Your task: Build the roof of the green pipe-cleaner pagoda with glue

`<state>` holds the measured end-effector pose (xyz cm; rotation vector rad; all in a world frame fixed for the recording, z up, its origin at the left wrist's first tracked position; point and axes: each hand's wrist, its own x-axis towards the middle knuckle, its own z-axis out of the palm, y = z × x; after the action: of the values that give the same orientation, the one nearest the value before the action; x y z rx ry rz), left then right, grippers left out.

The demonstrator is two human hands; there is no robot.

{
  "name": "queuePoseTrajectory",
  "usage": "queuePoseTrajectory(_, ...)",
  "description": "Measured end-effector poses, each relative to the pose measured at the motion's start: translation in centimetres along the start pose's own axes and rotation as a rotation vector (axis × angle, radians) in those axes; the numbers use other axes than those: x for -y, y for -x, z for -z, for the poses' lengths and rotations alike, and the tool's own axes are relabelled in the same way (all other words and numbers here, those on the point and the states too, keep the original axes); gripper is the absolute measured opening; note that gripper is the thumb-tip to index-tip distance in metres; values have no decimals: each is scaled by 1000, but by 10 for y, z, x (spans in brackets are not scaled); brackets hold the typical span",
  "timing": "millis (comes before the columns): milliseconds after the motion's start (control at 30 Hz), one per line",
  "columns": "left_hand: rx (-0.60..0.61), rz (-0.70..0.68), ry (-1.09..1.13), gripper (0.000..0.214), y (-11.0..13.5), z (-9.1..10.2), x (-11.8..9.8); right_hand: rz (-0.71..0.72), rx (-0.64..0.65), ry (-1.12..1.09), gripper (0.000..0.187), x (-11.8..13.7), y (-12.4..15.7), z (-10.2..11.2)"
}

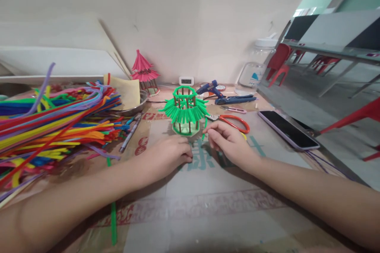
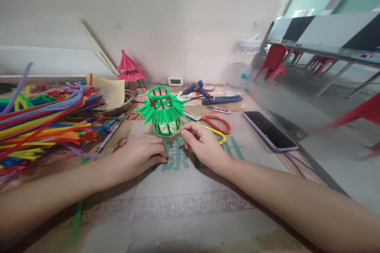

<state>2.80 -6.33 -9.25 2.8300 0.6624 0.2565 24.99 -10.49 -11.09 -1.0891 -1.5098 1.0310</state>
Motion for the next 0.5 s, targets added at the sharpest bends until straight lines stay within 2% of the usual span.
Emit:
queuePoseTrajectory(133, -39, 90, 95, 17, 0, 7, -2, 14, -12, 0, 23, -2, -8, 2)
queuePoseTrajectory(267, -176, 244, 311, 25, 2, 18, -8, 81, 17, 125, 21, -2, -5, 2)
queuePoseTrajectory(400, -279, 349, 405, 35, 2, 17, -12, 148, 79, 295, 22, -1, -1, 1)
queuePoseTrajectory(500, -260, 345, 457, 39, 0, 12, -9, 180, 93, 363, 24, -1, -1, 0)
